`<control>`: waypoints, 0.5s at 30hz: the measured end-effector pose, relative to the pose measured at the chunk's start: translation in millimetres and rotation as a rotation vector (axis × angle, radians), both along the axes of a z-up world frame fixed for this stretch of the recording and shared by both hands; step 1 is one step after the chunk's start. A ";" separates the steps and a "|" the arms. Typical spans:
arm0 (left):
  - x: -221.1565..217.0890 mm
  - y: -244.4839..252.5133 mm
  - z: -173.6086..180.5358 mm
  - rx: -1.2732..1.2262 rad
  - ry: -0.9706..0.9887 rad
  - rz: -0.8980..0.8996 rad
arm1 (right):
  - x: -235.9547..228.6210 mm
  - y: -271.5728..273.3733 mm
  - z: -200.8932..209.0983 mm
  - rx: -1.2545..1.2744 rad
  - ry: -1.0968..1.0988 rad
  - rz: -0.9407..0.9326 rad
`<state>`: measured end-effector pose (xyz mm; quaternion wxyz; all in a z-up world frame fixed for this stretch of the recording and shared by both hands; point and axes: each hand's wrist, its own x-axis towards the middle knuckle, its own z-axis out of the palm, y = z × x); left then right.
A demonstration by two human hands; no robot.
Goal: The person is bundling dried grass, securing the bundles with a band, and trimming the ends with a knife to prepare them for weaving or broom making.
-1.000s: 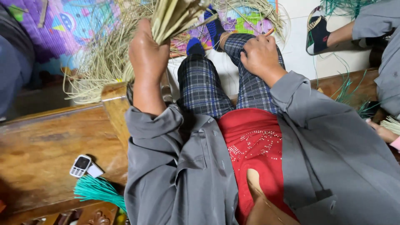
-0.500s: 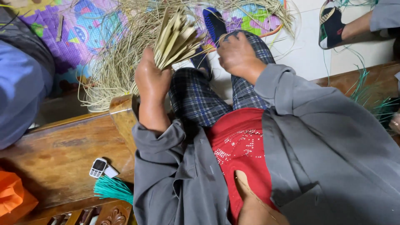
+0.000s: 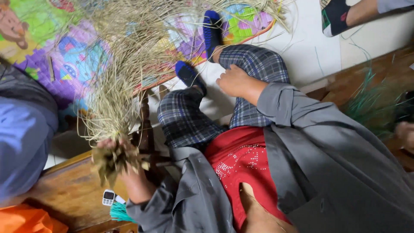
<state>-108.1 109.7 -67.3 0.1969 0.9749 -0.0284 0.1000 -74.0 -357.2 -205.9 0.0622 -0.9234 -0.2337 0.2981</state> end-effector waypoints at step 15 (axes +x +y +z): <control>-24.0 -33.6 107.2 0.284 -0.053 -0.026 | 128.2 -25.0 13.5 0.282 0.477 -0.194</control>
